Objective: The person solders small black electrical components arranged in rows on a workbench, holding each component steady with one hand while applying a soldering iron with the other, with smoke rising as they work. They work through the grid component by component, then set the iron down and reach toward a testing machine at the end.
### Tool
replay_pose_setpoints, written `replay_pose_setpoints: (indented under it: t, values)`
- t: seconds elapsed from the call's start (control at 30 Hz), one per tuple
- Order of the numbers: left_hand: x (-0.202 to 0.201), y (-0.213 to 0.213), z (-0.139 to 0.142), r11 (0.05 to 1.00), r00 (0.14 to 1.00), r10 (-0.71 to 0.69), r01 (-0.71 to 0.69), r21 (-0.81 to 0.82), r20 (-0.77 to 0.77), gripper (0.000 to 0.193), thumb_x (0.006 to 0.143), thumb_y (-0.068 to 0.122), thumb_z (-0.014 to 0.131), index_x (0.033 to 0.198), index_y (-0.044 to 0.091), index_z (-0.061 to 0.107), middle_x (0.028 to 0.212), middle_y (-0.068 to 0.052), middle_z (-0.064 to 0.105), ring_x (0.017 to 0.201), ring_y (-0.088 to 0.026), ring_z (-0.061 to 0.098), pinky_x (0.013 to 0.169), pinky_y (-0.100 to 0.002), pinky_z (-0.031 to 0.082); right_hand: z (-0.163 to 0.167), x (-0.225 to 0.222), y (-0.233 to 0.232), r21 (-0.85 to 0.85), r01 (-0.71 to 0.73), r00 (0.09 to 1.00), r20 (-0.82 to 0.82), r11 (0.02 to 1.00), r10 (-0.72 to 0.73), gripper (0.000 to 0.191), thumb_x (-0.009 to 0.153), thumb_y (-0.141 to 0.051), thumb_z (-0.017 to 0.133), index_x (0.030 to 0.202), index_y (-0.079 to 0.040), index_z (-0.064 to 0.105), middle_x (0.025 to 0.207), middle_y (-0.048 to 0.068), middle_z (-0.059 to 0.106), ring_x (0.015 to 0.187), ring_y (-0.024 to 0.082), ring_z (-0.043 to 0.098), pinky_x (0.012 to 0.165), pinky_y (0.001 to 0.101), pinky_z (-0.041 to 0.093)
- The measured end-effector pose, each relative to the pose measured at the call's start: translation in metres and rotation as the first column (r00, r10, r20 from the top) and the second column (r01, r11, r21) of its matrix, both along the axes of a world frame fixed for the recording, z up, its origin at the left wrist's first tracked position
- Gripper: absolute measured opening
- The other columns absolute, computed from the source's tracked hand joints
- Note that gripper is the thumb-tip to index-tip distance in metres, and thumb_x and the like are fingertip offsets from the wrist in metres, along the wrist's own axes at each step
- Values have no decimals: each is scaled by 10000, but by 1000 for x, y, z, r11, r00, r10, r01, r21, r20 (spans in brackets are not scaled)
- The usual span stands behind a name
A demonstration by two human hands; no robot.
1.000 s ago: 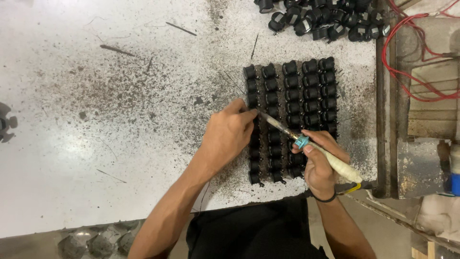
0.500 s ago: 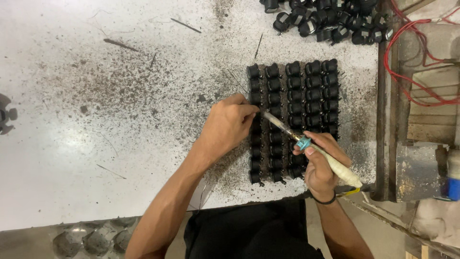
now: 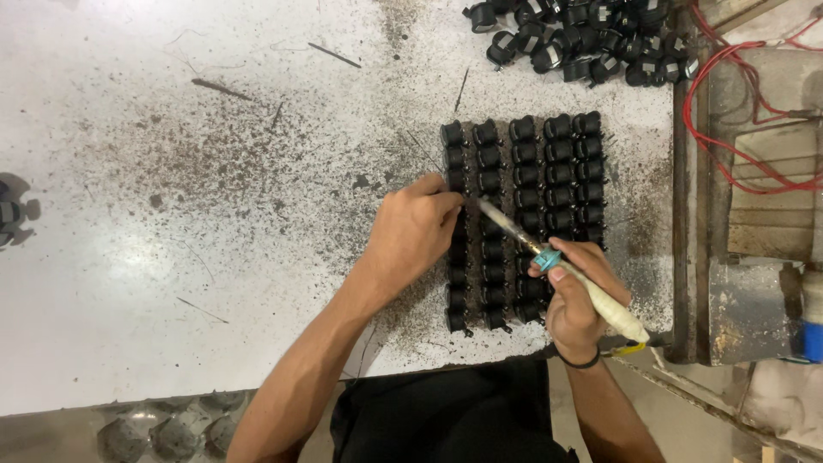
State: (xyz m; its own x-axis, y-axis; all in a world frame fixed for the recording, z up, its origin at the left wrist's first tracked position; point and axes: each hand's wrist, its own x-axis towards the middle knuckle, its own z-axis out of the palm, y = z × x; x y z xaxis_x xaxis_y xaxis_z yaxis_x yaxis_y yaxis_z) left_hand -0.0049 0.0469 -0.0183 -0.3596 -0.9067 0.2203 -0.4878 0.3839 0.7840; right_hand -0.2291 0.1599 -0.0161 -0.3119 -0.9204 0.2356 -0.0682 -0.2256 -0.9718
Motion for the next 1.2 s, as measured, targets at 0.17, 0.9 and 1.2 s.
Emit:
replay_pose_setpoints:
  t: [0.17, 0.9, 1.2]
  values:
    - [1, 0, -2, 1000, 1000, 3, -3, -9, -18, 132, 829, 1, 718, 946, 9, 779, 849, -119, 678, 630, -294, 704, 569, -400, 595, 5, 5, -1, 9, -50, 997, -64, 999, 50, 292, 925, 8, 606, 1181, 133, 670, 1072, 211, 680, 842, 249, 718, 756, 346, 630]
    - [5, 35, 5, 999, 998, -20, 22, -29, 66, 194, 856, -30, 674, 1018, 6, 775, 949, -146, 696, 576, -223, 697, 431, -319, 570, -4, -7, 31, 35, -61, 994, -89, 998, 64, 322, 951, -80, 676, 1185, 141, 674, 1048, 233, 697, 814, 254, 735, 719, 332, 647]
    - [-1, 31, 16, 998, 993, -57, 58, -9, 106, 105, 865, 5, 650, 945, -12, 714, 994, -157, 684, 692, -310, 719, 589, -398, 599, 2, -5, 26, 49, -92, 995, -36, 995, 94, 328, 915, -22, 616, 1191, 147, 664, 1014, 222, 681, 813, 255, 726, 704, 332, 639]
